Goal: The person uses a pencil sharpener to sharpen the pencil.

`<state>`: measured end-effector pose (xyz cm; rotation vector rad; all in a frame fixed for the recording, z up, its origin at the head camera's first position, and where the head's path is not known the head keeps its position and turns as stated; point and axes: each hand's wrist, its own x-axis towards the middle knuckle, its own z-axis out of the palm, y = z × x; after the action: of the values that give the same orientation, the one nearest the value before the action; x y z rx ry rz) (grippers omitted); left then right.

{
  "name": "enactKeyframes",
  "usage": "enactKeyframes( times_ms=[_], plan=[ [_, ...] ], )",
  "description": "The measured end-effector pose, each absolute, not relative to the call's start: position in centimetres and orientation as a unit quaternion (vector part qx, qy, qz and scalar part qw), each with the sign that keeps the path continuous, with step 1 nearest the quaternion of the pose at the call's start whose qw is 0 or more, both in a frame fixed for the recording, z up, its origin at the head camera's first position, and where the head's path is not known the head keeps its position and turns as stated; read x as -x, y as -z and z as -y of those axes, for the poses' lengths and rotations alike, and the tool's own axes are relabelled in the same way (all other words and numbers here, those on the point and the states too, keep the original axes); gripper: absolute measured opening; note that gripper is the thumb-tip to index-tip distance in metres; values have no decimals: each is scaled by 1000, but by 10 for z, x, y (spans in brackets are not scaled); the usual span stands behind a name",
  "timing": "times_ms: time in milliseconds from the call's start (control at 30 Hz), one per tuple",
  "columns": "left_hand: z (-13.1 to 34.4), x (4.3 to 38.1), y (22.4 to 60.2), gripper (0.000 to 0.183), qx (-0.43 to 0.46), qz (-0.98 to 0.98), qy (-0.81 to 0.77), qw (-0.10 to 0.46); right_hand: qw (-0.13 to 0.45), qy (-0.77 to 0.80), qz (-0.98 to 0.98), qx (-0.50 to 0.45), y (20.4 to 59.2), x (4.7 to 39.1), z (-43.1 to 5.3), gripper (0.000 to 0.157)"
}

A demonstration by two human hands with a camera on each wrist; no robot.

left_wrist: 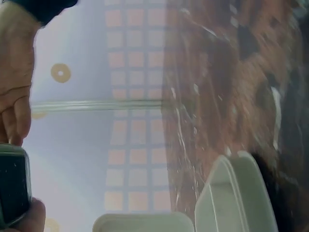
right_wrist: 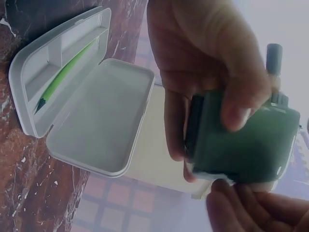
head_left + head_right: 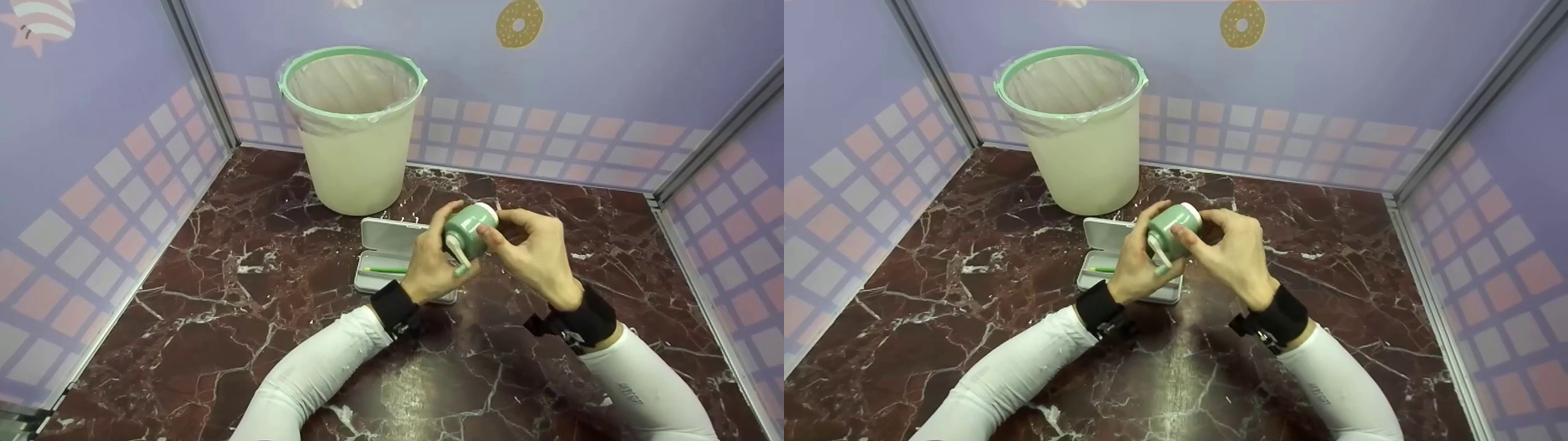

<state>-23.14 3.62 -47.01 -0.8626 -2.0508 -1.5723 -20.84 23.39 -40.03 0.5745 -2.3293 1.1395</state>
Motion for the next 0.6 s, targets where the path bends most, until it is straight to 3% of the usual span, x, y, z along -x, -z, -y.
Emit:
enactKeyframes(
  times_ms=[133, 300, 500, 600],
  plan=[
    [-32, 232, 463, 82, 300, 715, 611, 159, 218, -453, 832, -237, 404, 207, -237, 29],
    [-28, 235, 457, 73, 291, 688, 658, 94, 151, -529, 796, -253, 409, 206, -242, 38],
    [-25, 239, 454, 64, 295, 652, 695, 67, 103, -574, 765, -272, 415, 207, -244, 51],
    [-25, 242, 455, 71, 315, 624, 713, 54, 104, -571, 768, -270, 418, 208, -243, 55]
  ],
)
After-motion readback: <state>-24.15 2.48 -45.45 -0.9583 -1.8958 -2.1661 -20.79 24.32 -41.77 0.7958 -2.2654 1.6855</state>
